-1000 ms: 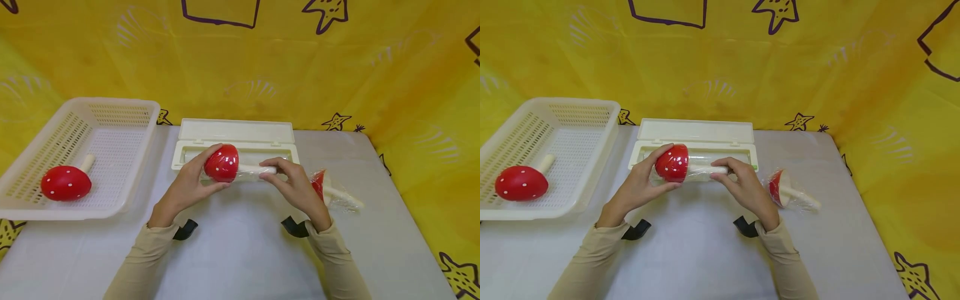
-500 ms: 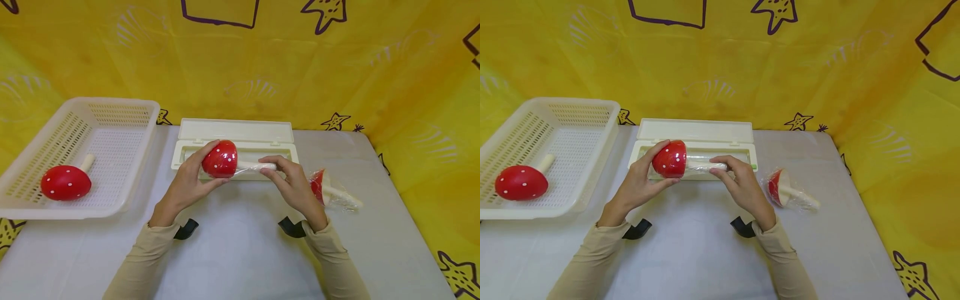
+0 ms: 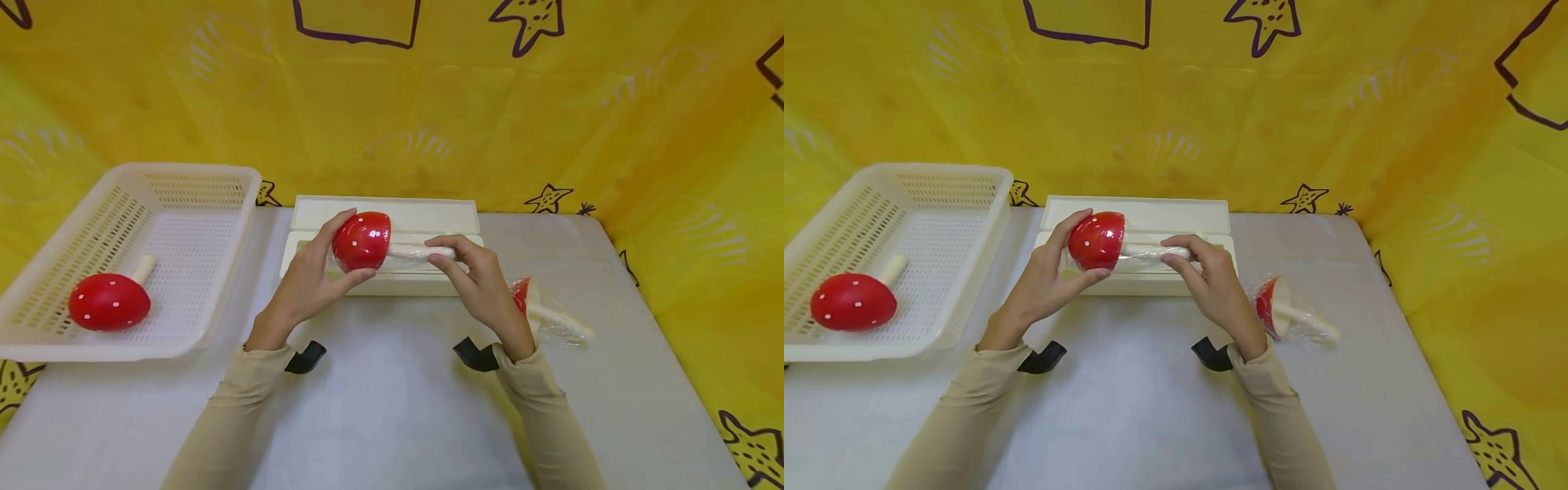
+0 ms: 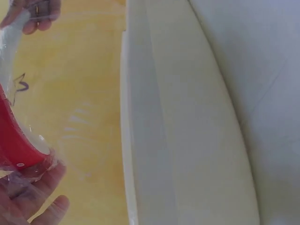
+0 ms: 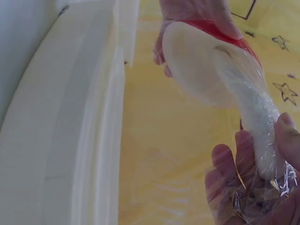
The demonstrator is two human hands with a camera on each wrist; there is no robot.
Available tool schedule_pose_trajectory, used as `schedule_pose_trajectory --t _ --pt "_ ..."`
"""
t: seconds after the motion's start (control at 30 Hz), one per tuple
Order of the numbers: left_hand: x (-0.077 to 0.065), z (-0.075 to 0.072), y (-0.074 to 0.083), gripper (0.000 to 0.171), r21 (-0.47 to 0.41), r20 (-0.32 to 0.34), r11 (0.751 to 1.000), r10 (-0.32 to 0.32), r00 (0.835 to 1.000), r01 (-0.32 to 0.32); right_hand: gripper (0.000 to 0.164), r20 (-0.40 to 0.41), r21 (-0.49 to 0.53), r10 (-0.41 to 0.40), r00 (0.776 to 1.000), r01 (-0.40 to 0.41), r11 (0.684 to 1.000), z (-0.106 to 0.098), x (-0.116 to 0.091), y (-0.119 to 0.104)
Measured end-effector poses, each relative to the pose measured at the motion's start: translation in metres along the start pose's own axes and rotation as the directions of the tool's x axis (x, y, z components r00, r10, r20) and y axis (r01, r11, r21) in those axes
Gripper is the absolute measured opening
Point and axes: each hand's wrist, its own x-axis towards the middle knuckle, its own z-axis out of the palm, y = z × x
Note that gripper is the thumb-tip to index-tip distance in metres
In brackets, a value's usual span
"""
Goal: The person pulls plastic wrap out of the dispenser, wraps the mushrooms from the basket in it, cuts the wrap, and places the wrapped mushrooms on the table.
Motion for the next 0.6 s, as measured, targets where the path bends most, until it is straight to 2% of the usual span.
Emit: schedule_pose_trajectory --t 0.3,0.6 --pt "0.007 -0.006 0.007 0.082 0.038 0.011 0.999 -0.035 0.999 0.035 0.024 -0.013 0.000 0.008 1.000 -0.008 1.000 -0.004 0.007 -0.006" --pt "-0.003 -0.009 0.017 0.083 0.042 0.026 0.994 -0.103 0.994 0.102 0.022 0.020 0.021 0.074 0.997 -0.075 0.997 -0.008 0.001 -0.013"
